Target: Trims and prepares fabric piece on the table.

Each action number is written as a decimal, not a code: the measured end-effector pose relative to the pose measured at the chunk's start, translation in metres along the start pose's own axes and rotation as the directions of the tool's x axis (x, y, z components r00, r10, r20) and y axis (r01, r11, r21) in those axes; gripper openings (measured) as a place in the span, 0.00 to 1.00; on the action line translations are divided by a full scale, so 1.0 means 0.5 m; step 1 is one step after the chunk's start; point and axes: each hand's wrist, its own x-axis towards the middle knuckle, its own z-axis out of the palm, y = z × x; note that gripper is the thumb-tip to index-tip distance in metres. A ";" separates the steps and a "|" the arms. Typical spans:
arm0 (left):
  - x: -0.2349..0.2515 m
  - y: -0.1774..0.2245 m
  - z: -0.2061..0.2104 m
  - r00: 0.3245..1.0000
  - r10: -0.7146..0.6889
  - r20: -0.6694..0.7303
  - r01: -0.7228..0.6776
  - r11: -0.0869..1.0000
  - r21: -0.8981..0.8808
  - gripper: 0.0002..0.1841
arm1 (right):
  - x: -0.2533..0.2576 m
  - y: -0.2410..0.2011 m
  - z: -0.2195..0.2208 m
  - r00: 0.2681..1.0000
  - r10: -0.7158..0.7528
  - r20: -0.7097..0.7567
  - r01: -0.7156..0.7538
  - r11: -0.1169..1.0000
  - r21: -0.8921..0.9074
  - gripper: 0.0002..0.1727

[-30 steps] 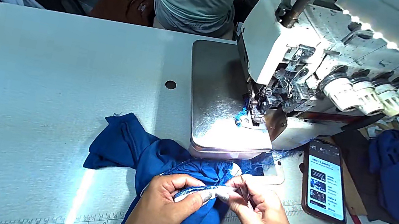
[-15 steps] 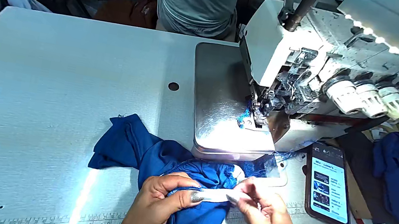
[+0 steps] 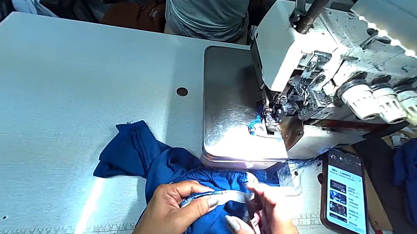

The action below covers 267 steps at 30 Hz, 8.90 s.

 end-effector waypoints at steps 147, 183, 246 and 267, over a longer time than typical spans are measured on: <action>-0.004 0.033 -0.056 0.861 0.473 0.189 -0.481 0.632 0.608 0.07 | 0.011 0.023 -0.066 0.989 -0.117 0.089 0.107 0.988 0.111 0.11; 0.004 0.048 -0.032 0.952 -0.246 0.182 0.241 0.969 0.054 0.06 | 0.050 0.040 -0.017 0.875 0.409 0.257 -0.482 0.778 0.403 0.07; -0.003 0.027 -0.017 0.993 -0.112 0.026 0.108 0.987 0.116 0.02 | -0.010 0.030 0.058 0.995 -0.069 -0.079 0.082 0.981 0.177 0.17; -0.010 0.010 -0.023 0.996 0.037 0.080 -0.051 0.981 0.185 0.02 | -0.003 0.003 0.043 0.990 -0.021 -0.142 0.053 0.974 0.222 0.17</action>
